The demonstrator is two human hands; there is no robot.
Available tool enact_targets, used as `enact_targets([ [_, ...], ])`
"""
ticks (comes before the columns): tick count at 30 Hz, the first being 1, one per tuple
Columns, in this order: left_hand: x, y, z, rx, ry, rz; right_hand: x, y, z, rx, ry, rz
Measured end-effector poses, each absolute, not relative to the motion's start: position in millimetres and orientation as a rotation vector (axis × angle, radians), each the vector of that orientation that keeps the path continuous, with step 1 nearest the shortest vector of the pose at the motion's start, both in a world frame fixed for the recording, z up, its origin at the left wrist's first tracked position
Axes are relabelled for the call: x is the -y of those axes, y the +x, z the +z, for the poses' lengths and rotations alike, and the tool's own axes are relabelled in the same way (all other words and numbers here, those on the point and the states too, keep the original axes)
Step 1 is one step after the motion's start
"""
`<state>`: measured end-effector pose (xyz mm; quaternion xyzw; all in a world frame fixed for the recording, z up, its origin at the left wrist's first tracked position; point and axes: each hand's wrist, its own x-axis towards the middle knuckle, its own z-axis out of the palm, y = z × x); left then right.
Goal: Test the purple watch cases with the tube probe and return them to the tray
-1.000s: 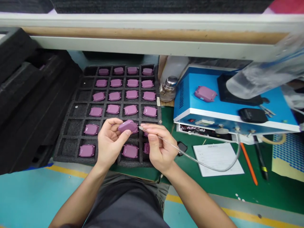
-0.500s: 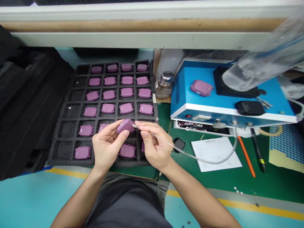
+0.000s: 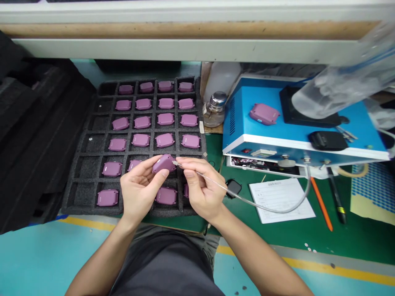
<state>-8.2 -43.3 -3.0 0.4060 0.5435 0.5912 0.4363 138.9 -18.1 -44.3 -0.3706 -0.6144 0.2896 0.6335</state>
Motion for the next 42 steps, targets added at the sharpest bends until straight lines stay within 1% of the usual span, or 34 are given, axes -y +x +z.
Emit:
enact_targets([
  [26,38,-10,-3,-1.372,1.121,1.524,8,136,-35,1.420,-0.774,0.669],
  [42,38,-10,-3,-1.358,1.129,1.533,8,136,-35,1.426,-0.802,0.663],
])
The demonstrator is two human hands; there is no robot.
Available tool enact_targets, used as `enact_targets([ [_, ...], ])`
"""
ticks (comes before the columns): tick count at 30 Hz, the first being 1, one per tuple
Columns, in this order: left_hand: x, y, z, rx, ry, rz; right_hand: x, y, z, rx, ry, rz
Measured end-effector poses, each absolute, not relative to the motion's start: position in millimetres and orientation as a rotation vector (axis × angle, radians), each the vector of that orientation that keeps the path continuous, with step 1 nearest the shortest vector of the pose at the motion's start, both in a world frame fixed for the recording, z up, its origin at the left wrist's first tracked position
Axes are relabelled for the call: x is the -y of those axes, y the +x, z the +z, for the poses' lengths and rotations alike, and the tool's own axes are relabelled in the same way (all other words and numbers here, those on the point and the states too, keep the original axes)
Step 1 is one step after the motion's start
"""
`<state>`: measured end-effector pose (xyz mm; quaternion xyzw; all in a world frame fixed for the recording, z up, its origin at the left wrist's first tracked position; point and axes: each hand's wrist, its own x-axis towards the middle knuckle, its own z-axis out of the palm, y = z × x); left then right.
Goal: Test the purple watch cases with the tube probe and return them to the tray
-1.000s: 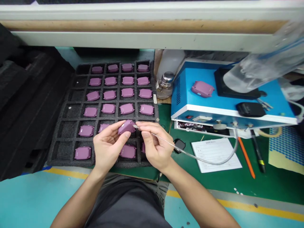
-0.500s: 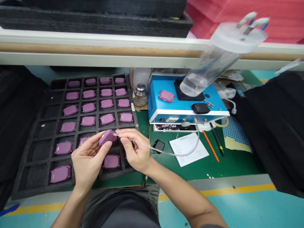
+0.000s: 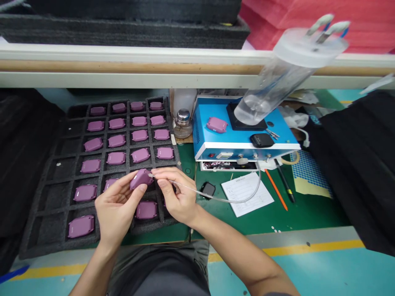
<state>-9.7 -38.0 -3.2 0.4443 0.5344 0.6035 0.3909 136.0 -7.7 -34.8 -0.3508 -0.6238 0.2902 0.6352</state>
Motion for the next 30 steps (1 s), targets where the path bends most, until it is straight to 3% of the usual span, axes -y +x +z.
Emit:
enact_targets([
  [30,39.5,-10.9,-2.0,-1.394,1.140,1.498,8.3,135.1,-36.9,1.400,-0.781,0.680],
])
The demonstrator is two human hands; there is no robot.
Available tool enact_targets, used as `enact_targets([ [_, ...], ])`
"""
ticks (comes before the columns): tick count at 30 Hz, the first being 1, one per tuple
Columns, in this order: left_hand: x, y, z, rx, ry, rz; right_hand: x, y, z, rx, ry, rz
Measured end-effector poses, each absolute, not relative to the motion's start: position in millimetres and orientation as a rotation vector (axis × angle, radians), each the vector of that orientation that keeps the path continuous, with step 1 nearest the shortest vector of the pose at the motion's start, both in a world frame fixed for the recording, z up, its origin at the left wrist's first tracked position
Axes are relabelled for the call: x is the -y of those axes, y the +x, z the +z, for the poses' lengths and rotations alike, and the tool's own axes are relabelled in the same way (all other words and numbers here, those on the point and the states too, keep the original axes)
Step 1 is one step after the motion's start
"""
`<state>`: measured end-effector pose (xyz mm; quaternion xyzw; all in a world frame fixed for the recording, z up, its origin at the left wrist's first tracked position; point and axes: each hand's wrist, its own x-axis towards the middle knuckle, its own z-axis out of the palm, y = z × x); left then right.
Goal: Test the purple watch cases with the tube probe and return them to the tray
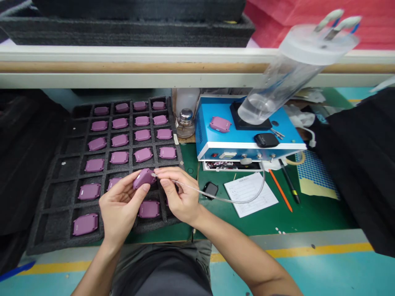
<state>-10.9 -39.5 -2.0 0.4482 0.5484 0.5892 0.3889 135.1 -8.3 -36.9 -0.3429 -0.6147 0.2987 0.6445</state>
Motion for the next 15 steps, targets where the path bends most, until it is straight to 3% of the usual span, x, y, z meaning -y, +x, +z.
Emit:
enact_targets([
  [15,40.1,-10.9,-2.1,-1.418,1.139,1.460,8.9,134.7,-35.7,1.403,-0.810,0.680],
])
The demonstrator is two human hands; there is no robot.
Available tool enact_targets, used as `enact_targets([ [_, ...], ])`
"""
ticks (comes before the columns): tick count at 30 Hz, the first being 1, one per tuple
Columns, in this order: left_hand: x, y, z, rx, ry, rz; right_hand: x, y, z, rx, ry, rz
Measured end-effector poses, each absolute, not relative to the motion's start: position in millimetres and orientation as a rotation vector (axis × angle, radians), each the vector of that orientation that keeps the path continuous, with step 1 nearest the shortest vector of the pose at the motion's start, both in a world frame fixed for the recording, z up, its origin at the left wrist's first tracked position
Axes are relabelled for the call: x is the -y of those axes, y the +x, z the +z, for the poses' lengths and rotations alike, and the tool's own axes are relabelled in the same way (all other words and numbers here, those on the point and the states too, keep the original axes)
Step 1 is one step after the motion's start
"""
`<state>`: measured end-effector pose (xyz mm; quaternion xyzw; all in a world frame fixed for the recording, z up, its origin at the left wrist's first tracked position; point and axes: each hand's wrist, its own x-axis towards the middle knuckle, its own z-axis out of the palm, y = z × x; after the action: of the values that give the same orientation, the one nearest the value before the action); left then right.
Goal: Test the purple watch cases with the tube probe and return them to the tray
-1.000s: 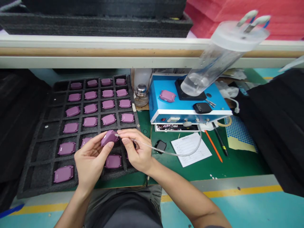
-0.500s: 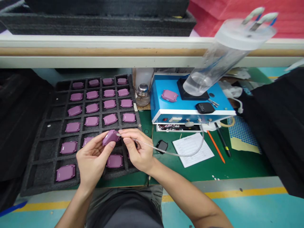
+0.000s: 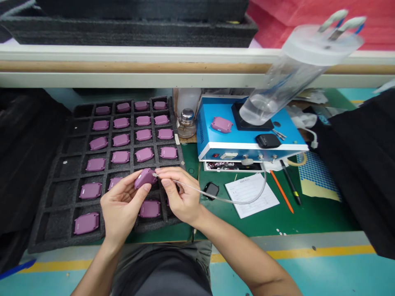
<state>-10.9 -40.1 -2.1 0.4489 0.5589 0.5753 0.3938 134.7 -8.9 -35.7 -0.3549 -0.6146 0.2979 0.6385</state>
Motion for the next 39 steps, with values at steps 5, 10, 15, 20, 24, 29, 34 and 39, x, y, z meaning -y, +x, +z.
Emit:
enact_targets([
  [5,39.7,-10.6,-2.7,-1.402,1.127,1.479,8.7,134.4,-35.5,1.398,-0.796,0.680],
  [10,39.9,-10.6,-2.6,-1.426,1.136,1.467,8.8,134.7,-34.9,1.408,-0.803,0.673],
  [15,40.0,-10.6,-2.6,-1.420,1.133,1.474,8.8,135.1,-35.0,1.414,-0.804,0.670],
  [20,39.9,-10.2,-2.4,-1.409,1.126,1.487,8.6,135.3,-35.4,1.413,-0.786,0.676],
  [24,40.0,-10.2,-2.4,-1.401,1.133,1.491,8.6,134.9,-35.6,1.404,-0.783,0.683],
  [29,40.1,-9.6,-2.0,-1.410,1.126,1.489,8.7,135.3,-35.2,1.406,-0.765,0.694],
  [34,40.8,-11.4,-1.4,-1.390,1.129,1.500,8.9,134.9,-35.0,1.414,-0.772,0.683],
  [39,37.1,-10.9,-6.0,-1.372,1.139,1.507,6.8,135.5,-34.7,1.426,-0.782,0.645],
])
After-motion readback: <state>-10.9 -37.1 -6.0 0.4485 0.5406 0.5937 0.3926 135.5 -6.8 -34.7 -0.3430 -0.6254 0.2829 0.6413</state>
